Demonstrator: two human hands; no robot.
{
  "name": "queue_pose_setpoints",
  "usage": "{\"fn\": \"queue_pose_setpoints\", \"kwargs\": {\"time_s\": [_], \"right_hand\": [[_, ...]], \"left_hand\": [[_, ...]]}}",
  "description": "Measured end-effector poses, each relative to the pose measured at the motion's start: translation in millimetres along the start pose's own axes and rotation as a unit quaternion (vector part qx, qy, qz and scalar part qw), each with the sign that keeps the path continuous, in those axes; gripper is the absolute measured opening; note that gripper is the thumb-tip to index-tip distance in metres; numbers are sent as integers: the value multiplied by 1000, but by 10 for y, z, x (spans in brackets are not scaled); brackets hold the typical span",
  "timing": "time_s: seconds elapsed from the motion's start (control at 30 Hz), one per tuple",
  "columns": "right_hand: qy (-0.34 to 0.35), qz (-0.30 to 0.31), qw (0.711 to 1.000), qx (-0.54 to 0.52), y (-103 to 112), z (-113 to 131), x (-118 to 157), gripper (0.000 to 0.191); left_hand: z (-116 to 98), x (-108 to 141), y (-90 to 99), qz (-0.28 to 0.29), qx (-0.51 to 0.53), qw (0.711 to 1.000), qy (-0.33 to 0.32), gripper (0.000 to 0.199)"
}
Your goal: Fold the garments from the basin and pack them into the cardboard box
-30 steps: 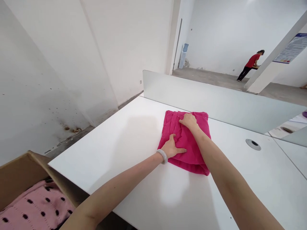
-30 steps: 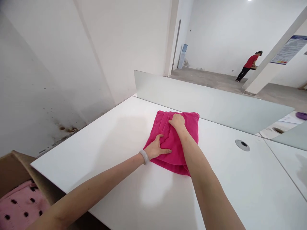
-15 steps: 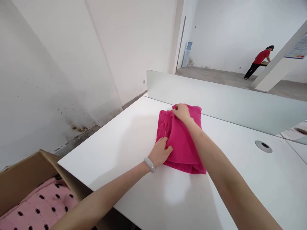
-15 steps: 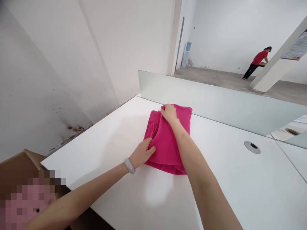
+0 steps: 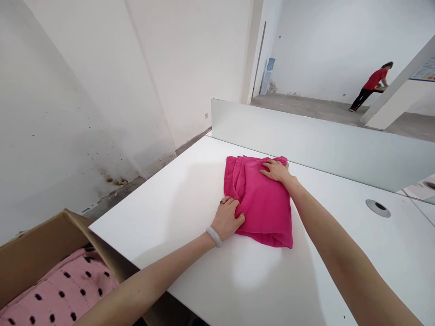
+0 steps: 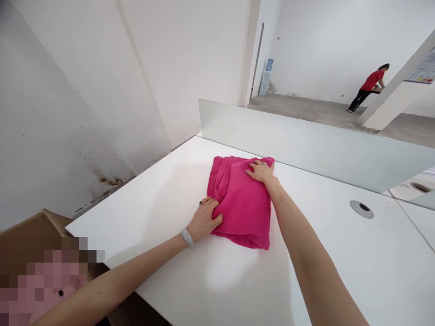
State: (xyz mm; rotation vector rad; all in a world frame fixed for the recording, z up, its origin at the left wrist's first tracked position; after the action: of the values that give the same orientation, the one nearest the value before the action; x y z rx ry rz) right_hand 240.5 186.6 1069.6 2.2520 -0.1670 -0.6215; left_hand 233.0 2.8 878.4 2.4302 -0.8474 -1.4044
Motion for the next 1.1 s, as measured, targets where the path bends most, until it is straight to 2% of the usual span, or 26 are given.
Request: {"fn": "queue_pose_setpoints", "kwargs": {"time_s": [0.1,0.23,0.3,0.37,0.47,0.53,0.63,0.77,0.87,0.93,1.0,1.1], "right_hand": [[-47,39,998,-6,-178,-298,236,59],[-21,92,995,16,-265,-776,781,57],[-16,127,992,9,-241,-1021,1062,51],[1,111,994,-3,-135,-1155,1248,47],[100,57,993,-34,8,-1058,1322,52],[151,81,984,-56,-29,-940,1284,49],[175,110,974,-89,-69,-837,1188,35],[222,55,964,-135,90,-697,1048,31],[264,94,950,-137,28,-545,937,27],[273,96,948,-132,-45,-511,908,28],[264,60,955,-120,-77,-556,951,31],[234,-10,966,-106,47,-689,1121,34]], "left_hand": [[-115,-25,-146,7,30,997,-67,10],[-427,31,-372,44,60,983,-168,12],[-574,91,-461,80,78,970,-217,16],[-660,143,-512,116,92,958,-244,18],[-657,165,-523,144,106,956,-233,18],[-621,160,-518,152,105,959,-217,18],[-603,163,-524,168,93,958,-215,18],[-643,174,-509,182,73,953,-233,19],[-664,171,-489,190,67,952,-230,19],[-664,168,-484,197,67,952,-223,21],[-658,166,-483,201,69,952,-218,21],[-638,163,-477,208,85,951,-211,20]]}}
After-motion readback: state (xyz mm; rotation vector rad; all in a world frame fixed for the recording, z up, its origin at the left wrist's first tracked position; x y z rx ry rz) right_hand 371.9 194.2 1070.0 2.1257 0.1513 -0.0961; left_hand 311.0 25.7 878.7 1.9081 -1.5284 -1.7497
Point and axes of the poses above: each hand's wrist, its own x-axis away from the middle knuckle, its own y-axis out of the back of the hand, z = x × y, the point moved 7 cm from there along -x, towards the middle knuckle, and after that the axes turned 9 degrees about z, right-handed, at the moved point
